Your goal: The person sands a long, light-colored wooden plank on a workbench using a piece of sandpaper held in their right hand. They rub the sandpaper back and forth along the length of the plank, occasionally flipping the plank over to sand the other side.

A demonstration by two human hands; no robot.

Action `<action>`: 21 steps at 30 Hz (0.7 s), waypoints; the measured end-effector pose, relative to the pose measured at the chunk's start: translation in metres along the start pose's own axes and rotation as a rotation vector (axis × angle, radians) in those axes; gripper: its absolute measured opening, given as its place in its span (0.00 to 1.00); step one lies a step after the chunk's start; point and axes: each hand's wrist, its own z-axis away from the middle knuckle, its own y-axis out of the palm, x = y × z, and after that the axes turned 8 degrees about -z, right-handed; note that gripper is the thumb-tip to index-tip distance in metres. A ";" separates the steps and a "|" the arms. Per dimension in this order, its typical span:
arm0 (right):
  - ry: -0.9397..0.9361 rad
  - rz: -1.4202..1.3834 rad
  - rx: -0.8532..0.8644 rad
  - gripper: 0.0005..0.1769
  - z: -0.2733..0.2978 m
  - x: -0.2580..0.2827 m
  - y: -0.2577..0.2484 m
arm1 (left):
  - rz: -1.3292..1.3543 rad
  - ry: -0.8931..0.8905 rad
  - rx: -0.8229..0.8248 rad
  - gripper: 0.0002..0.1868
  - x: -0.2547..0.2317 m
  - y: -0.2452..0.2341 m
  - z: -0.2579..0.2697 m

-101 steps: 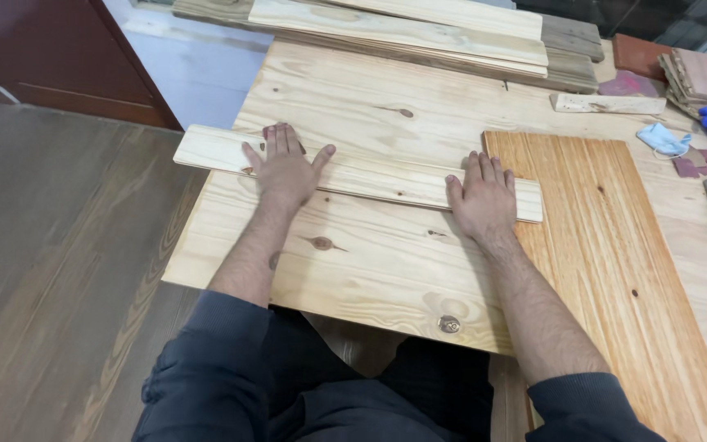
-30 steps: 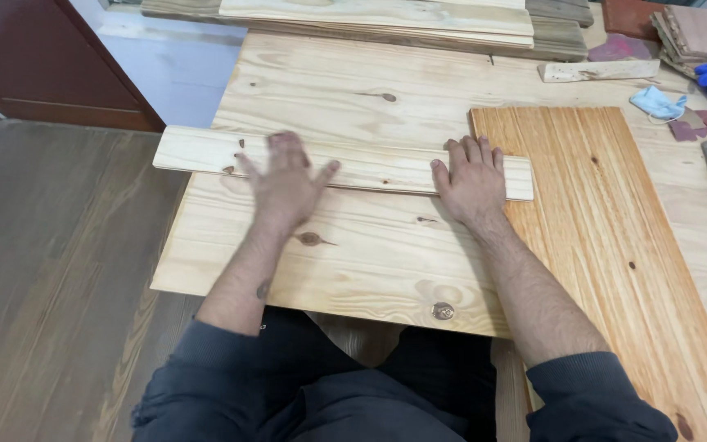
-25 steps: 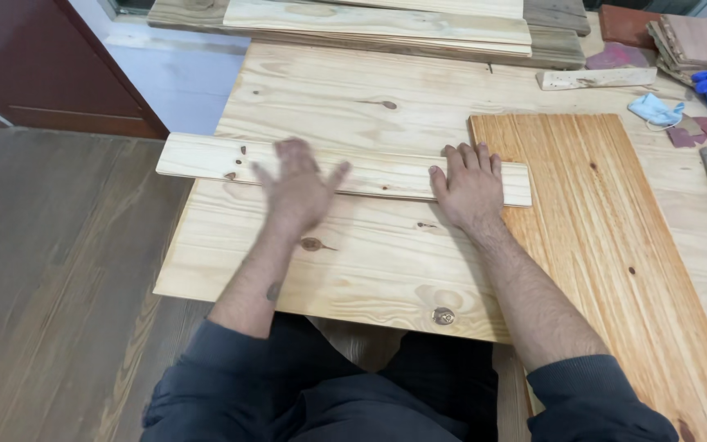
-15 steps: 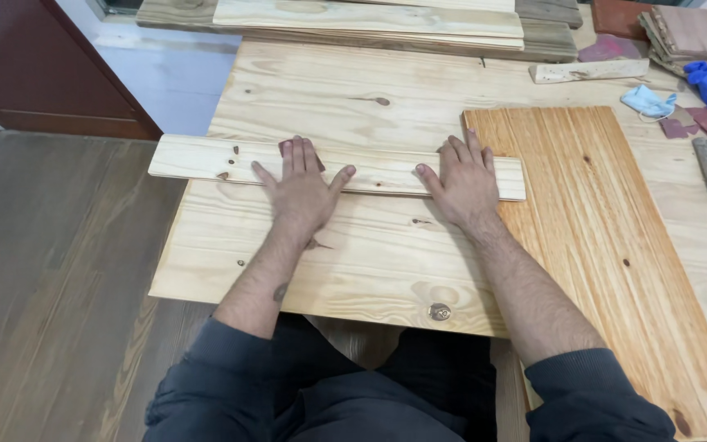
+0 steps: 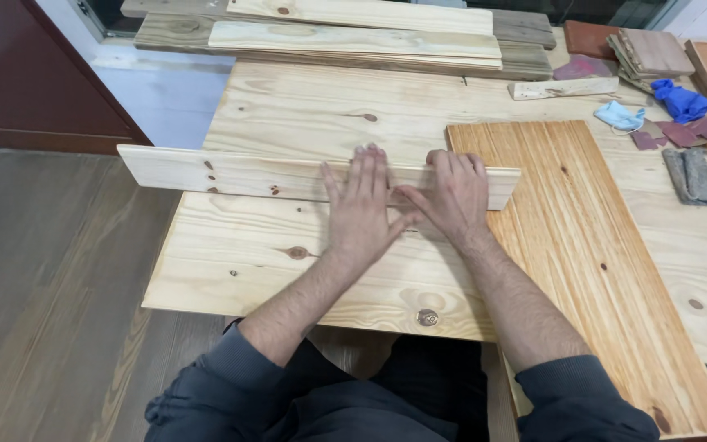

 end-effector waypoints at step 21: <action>-0.185 0.149 0.103 0.23 -0.008 0.003 -0.015 | -0.067 0.060 0.027 0.60 -0.014 -0.007 0.020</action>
